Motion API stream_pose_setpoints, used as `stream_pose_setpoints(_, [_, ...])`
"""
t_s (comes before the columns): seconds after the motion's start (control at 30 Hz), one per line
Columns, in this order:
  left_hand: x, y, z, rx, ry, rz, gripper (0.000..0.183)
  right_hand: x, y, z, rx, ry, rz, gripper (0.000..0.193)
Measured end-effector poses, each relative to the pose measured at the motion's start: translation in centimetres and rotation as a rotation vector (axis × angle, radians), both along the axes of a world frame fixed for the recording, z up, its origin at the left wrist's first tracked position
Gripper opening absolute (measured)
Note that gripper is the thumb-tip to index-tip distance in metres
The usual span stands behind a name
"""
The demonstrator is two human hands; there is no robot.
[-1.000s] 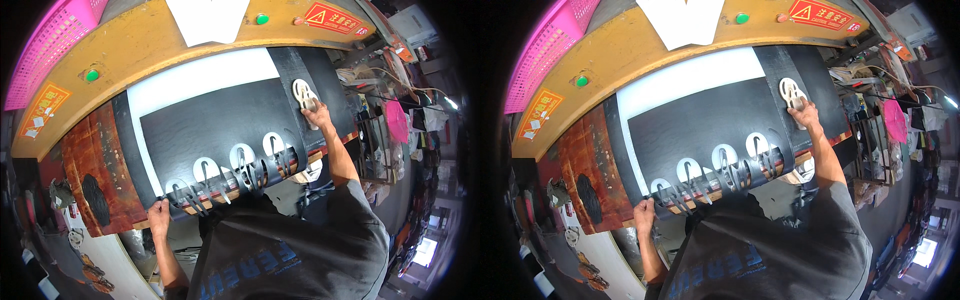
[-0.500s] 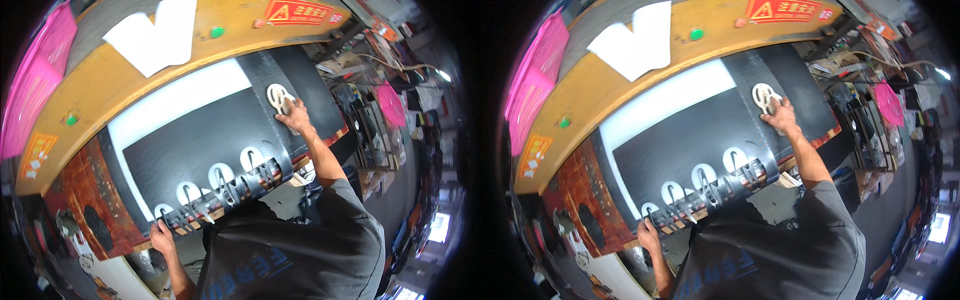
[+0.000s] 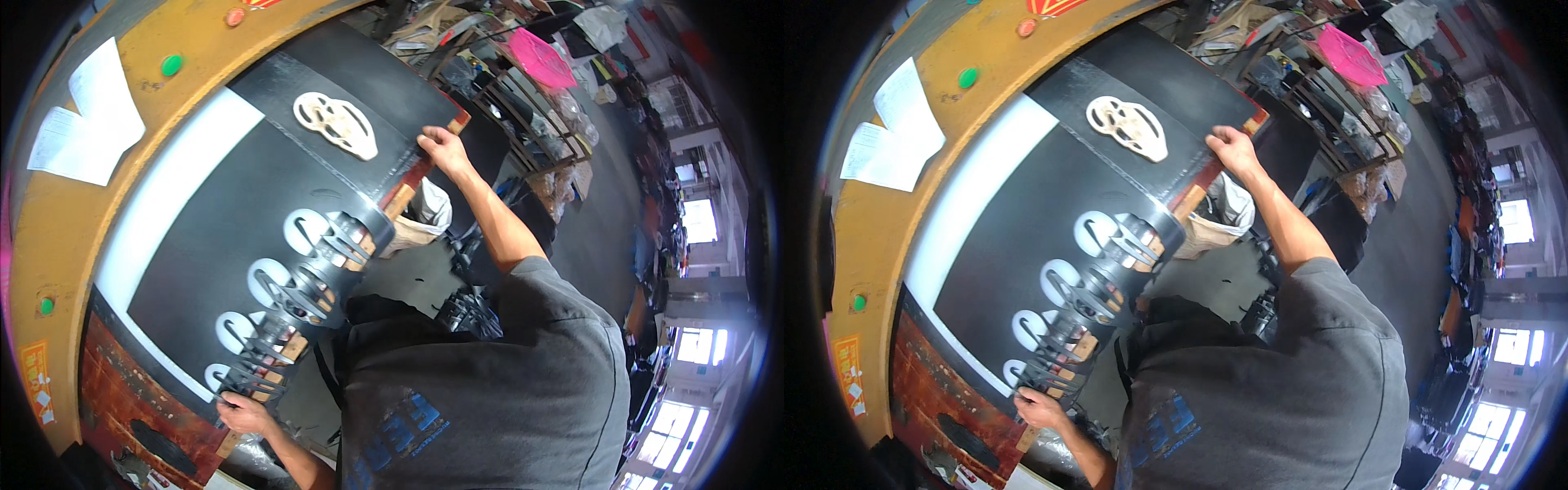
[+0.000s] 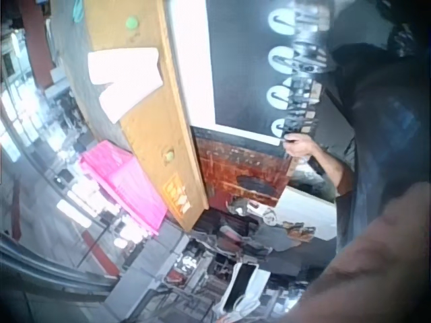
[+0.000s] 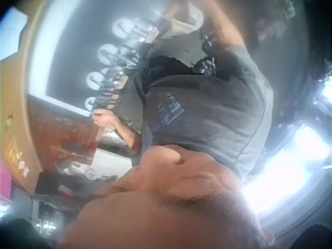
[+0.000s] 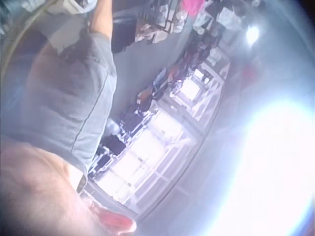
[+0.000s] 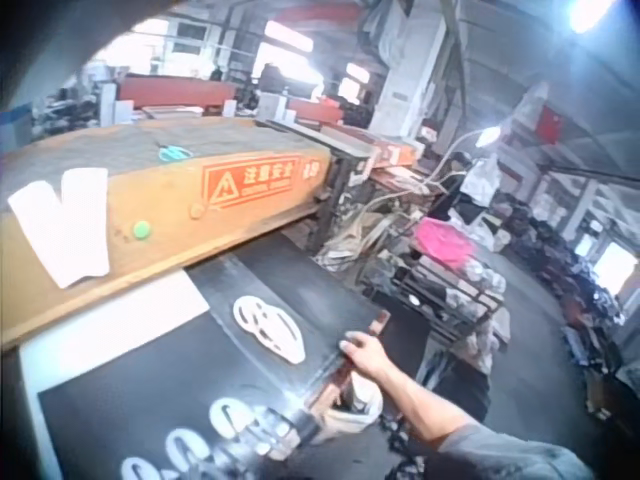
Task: The person removes cut-out shapes from a black rubber sheet on a press table, discards the excess material, and repeats the process with a new sheet. They handle the rubber sheet and cut-out parts by hand, placing the finished pieces aside and the scrap into a bag.
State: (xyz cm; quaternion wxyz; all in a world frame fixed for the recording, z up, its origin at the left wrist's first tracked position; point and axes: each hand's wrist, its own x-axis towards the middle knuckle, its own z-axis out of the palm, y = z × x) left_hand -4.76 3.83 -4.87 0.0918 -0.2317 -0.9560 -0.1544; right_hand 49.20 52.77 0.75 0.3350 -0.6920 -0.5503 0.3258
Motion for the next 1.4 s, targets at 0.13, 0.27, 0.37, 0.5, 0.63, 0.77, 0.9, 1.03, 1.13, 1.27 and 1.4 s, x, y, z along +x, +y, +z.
stream_pose_setpoints(0.13, [-0.7, -0.4, -0.8, 0.012, -0.023, -0.01, 0.055, 7.7, -8.8, -0.9, -0.188, 0.169, -0.086, 0.017])
stream_pose_setpoints(0.27, [-2.0, -1.3, -1.2, 0.077, -0.159, 0.018, 0.053, 13.2, -15.9, -0.5, -0.437, 0.151, -0.077, 0.015])
stream_pose_setpoints(0.37, [-2.1, -0.6, 0.3, 0.371, -0.225, -0.031, 0.05, 15.6, -18.3, -0.2, -0.483, 0.149, -0.08, 0.016])
stream_pose_setpoints(0.5, [3.5, 4.1, 5.0, 0.506, -0.009, -0.116, 0.042, 17.5, -19.1, -0.5, -0.495, 0.112, -0.055, 0.016])
stream_pose_setpoints(0.63, [18.2, 14.6, 9.2, 0.581, -0.3, -0.582, 0.027, 19.6, -17.8, -0.8, -0.551, 0.202, -0.042, 0.014])
stream_pose_setpoints(0.77, [34.3, 27.0, 10.8, 0.516, -0.602, -1.139, 0.025, 23.4, -10.8, -0.1, -0.565, 0.227, 0.011, 0.012])
stream_pose_setpoints(0.9, [44.6, 39.0, 7.8, 0.36, -0.533, -1.357, 0.038, 27.5, 4.6, 0.6, -0.461, 0.273, 0.151, 0.018])
stream_pose_setpoints(1.03, [49.0, 46.7, 3.6, 0.345, -0.225, -1.187, 0.038, 28.4, 23.0, 0.5, -0.288, 0.324, 0.308, 0.025])
stream_pose_setpoints(1.13, [50.2, 47.8, 1.7, 0.244, 0.036, -1.145, 0.035, 26.9, 36.0, 0.4, -0.228, 0.279, 0.39, 0.023])
stream_pose_setpoints(1.27, [50.8, 47.7, 0.5, 0.075, 0.101, -1.062, 0.032, 23.5, 49.9, 1.0, 0.123, 0.172, 0.331, 0.025])
stream_pose_setpoints(1.4, [51.1, 48.1, 0.2, 0.046, 0.155, -1.038, 0.031, 20.3, 59.5, 4.4, 0.347, 0.082, 0.162, 0.043])
